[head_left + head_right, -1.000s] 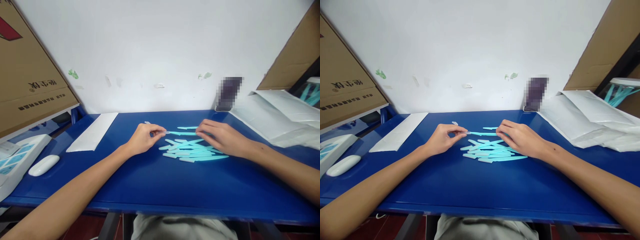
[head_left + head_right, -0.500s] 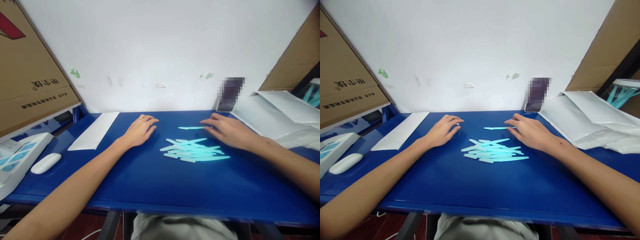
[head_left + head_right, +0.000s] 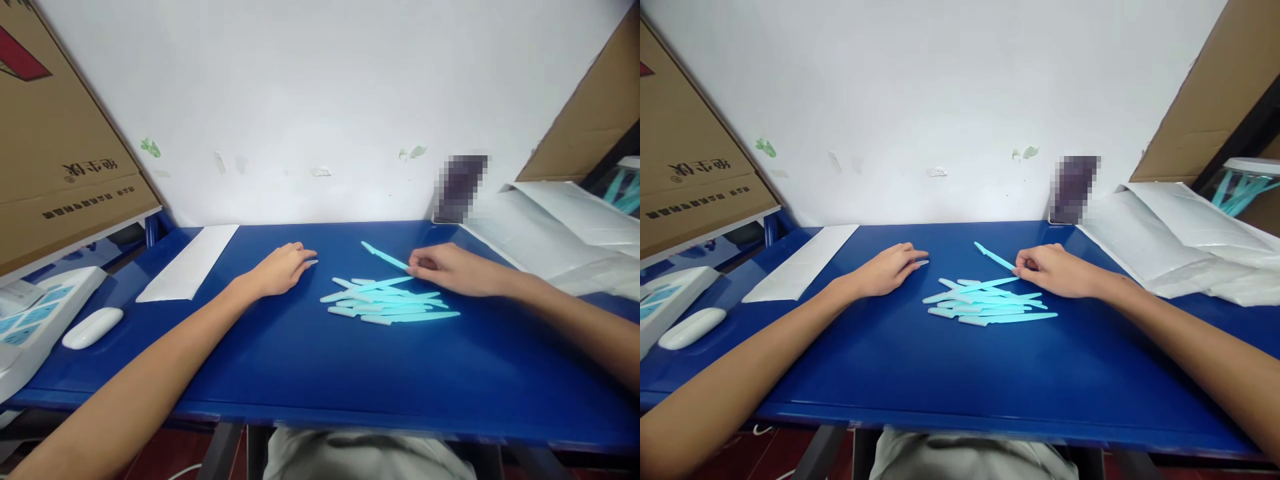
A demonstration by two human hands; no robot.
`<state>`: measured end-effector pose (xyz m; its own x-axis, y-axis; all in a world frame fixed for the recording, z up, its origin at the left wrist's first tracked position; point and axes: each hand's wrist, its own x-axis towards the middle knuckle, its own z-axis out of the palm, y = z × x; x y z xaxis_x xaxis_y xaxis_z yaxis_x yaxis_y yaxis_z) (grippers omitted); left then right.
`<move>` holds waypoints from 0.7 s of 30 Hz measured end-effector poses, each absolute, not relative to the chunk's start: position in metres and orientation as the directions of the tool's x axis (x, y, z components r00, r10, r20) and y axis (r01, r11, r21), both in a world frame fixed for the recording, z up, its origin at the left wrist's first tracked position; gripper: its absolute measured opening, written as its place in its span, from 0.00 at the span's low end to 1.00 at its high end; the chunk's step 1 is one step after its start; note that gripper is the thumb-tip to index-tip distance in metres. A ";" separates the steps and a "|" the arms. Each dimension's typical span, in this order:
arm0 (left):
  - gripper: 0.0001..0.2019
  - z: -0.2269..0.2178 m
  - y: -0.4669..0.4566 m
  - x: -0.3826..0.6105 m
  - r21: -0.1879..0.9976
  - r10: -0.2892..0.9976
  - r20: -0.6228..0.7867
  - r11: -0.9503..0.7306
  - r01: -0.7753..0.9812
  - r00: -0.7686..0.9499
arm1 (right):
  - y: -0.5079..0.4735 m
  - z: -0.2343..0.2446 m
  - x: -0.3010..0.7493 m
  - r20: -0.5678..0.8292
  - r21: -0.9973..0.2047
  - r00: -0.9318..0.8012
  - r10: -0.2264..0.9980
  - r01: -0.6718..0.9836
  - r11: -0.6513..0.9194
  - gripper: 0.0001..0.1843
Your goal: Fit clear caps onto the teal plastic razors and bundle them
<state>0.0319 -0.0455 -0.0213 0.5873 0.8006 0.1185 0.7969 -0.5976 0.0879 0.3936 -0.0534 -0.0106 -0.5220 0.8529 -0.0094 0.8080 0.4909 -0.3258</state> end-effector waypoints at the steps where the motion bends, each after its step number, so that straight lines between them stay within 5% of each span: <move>1: 0.22 -0.021 -0.048 0.033 0.052 0.786 0.121 -0.615 0.787 0.607 | -0.056 -0.010 0.391 0.019 -0.320 -0.518 0.855 0.807 0.496 0.17; 8: 0.18 -0.013 -0.056 0.037 0.048 0.793 0.153 -0.602 0.797 0.589 | -0.071 -0.009 0.380 0.222 -0.399 -0.449 0.866 0.768 0.501 0.16; 11: 0.23 -0.012 -0.060 0.037 -0.066 0.780 0.088 -0.616 0.785 0.620 | -0.075 -0.009 0.377 0.310 -0.372 -0.478 0.822 0.735 0.567 0.16; 16: 0.18 -0.007 -0.068 0.034 -0.232 0.808 -0.003 -0.574 0.785 0.589 | -0.072 -0.010 0.375 0.416 -0.262 -0.579 0.701 0.662 0.703 0.17; 18: 0.14 -0.005 -0.068 0.035 -0.113 0.808 0.064 -0.578 0.808 0.586 | -0.070 -0.011 0.376 0.440 -0.236 -0.573 0.691 0.669 0.705 0.17; 21: 0.05 -0.007 -0.066 0.042 0.421 0.834 0.229 -0.550 0.721 0.502 | -0.070 -0.011 0.377 0.453 -0.273 -0.505 0.735 0.706 0.654 0.18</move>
<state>0.0420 -0.0658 -0.0073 0.5024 0.8337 0.2292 0.7213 -0.5503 0.4206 0.3769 -0.0700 -0.0115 -0.5046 0.7347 0.4534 0.7059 0.6535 -0.2733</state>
